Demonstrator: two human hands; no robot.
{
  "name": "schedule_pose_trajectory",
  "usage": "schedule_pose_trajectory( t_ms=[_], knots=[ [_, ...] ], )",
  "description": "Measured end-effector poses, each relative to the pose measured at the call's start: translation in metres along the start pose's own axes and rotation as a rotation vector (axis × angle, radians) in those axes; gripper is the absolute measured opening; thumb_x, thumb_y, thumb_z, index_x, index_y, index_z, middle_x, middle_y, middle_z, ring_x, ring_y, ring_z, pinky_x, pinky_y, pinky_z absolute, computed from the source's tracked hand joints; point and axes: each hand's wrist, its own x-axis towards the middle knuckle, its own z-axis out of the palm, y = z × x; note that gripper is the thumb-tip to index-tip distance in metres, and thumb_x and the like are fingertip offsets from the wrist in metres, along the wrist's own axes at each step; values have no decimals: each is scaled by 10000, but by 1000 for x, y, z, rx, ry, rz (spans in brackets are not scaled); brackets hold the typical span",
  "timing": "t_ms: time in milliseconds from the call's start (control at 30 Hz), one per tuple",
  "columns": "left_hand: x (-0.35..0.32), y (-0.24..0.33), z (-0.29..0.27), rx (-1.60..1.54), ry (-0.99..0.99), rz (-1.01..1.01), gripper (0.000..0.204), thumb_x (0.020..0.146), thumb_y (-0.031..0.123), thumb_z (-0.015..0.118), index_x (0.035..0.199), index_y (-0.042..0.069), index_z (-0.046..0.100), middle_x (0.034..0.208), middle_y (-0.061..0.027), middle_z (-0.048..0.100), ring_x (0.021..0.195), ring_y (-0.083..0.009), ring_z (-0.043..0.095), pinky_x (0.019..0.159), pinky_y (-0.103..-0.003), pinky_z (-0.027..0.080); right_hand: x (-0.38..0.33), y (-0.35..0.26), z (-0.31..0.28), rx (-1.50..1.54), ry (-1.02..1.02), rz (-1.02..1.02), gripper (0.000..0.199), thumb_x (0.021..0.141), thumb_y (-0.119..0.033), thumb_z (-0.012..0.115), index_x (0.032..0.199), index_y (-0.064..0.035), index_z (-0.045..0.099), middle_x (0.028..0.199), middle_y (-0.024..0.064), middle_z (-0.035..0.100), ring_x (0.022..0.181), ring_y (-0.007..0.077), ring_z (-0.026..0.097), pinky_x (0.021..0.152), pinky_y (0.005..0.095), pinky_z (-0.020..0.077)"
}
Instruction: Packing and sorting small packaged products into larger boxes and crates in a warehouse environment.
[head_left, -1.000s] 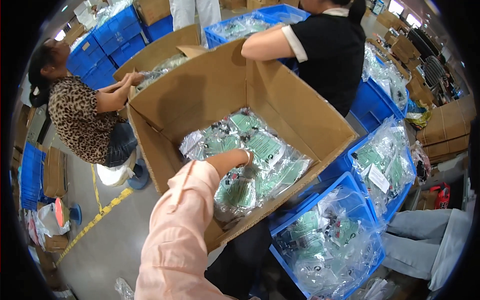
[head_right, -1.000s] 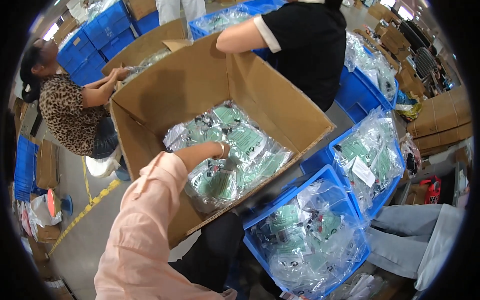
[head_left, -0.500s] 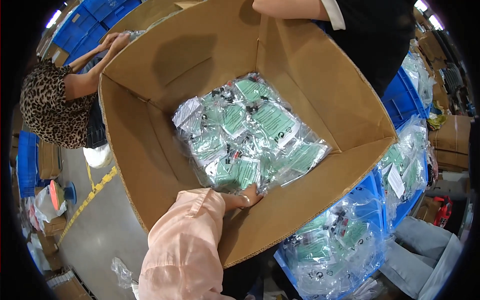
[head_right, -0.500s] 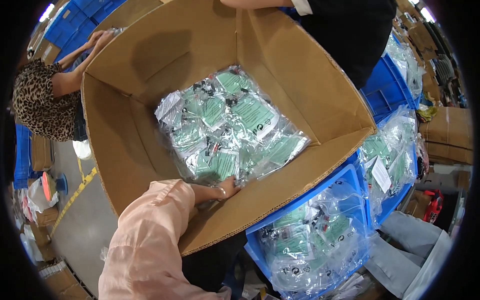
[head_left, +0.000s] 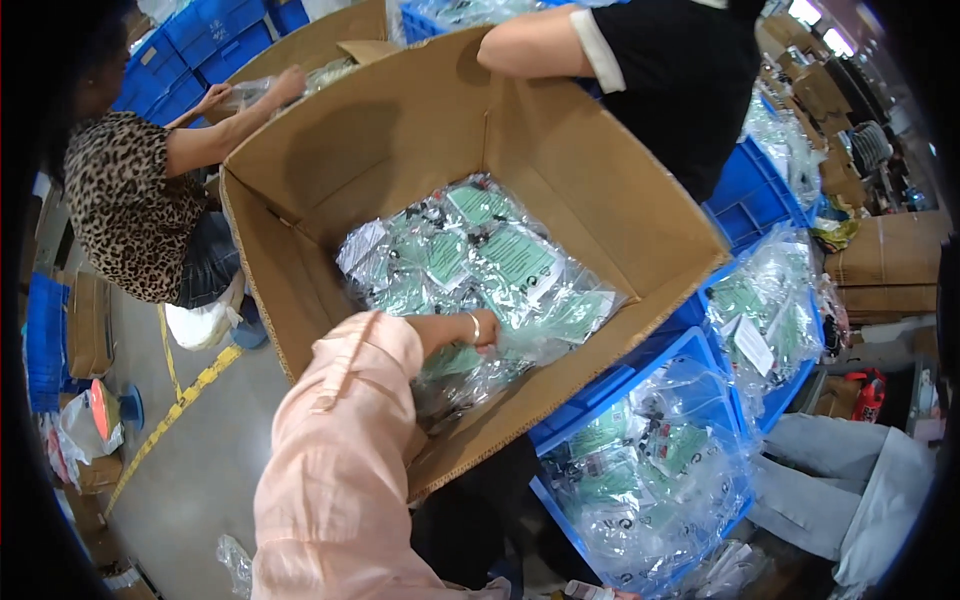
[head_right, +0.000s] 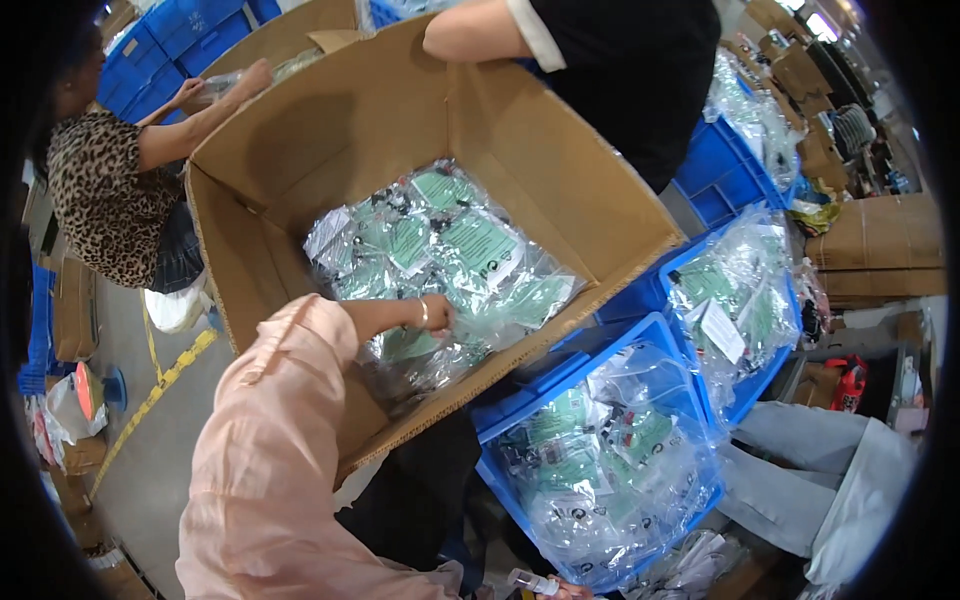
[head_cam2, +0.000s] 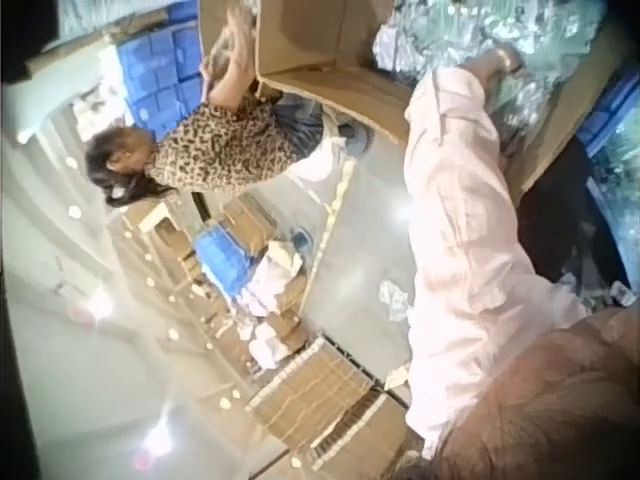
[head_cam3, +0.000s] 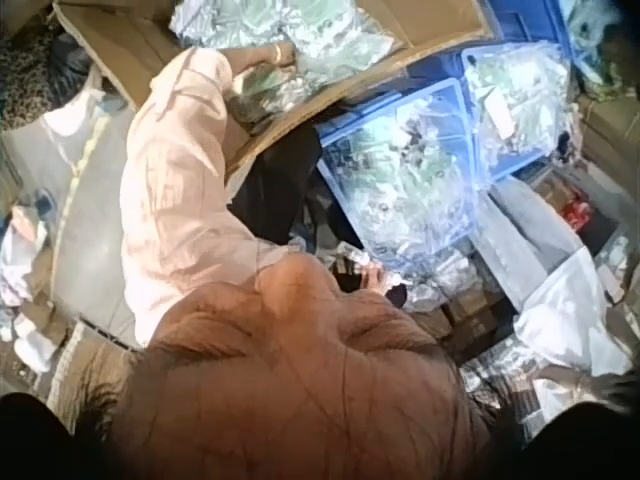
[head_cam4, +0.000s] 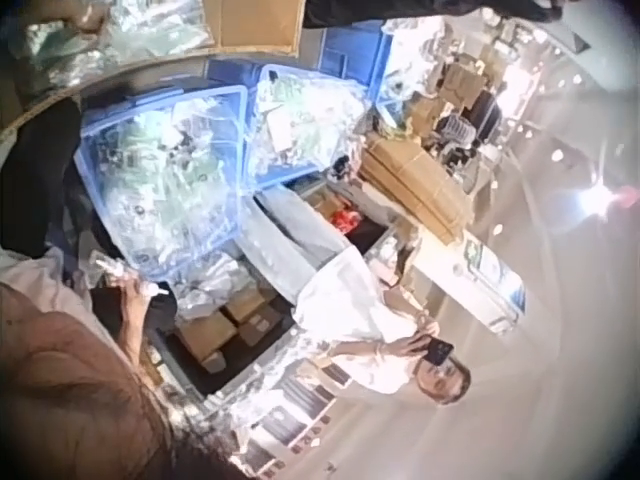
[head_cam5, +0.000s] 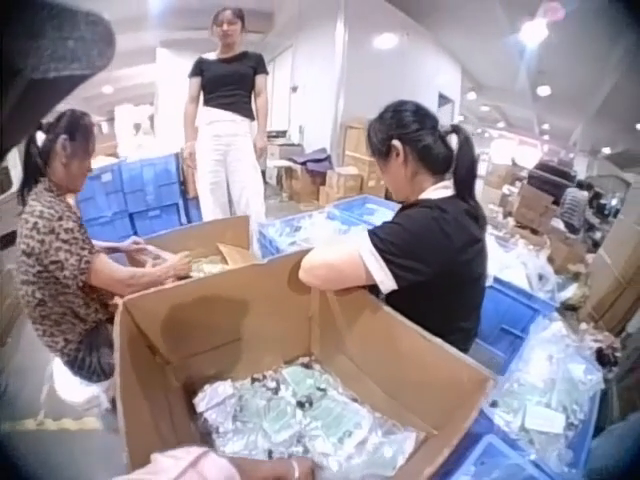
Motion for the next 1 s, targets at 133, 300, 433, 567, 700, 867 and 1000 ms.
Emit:
schedule_pose_trajectory(
  t_ms=[133,300,433,567,700,867,1000],
  knots=[
    [-51,37,-80,107,191,-102,120,641,97,534,665,32,632,641,-118,622,606,-223,623,579,-335,489,-11,-1,9,24,4,-69,124,815,-110,545,845,10,552,734,73,556,671,159,509,581,273,426],
    [-127,66,-142,-219,488,128,81,685,12,514,754,-22,538,652,-127,610,573,-191,626,526,-289,502,-34,-25,24,284,-135,-239,169,824,-182,545,862,-17,545,745,41,550,630,131,504,570,266,425],
    [-205,163,-192,-337,598,144,92,679,-33,528,767,-10,546,650,-100,583,553,-162,588,504,-265,495,-55,-40,11,309,-216,-335,221,820,-247,557,880,-35,555,724,29,555,623,115,501,570,253,417],
    [-265,249,-229,-323,600,212,133,718,112,605,771,-7,578,627,-82,577,534,-148,578,495,-248,483,-83,-40,-10,225,-232,-361,250,802,-291,572,882,-55,563,713,8,562,642,111,516,579,247,415],
    [-323,346,-240,-298,672,168,395,734,391,634,747,-3,600,611,-81,573,503,-146,570,460,-252,479,-108,-23,-27,204,-172,-475,197,798,-228,579,873,-46,560,733,29,578,636,116,520,573,244,420],
    [-342,403,-240,-170,720,243,650,726,597,502,839,-28,638,628,-140,591,487,-192,581,449,-286,478,-96,13,-43,551,-326,-536,95,797,-106,566,818,-13,562,777,50,574,669,121,537,588,247,432],
    [-366,466,-204,-131,726,306,591,727,541,549,736,-43,642,666,-129,618,474,-186,576,425,-283,472,-102,0,-55,488,-303,-722,94,797,-105,566,806,-12,565,778,50,573,675,121,539,587,251,434]
  ],
)
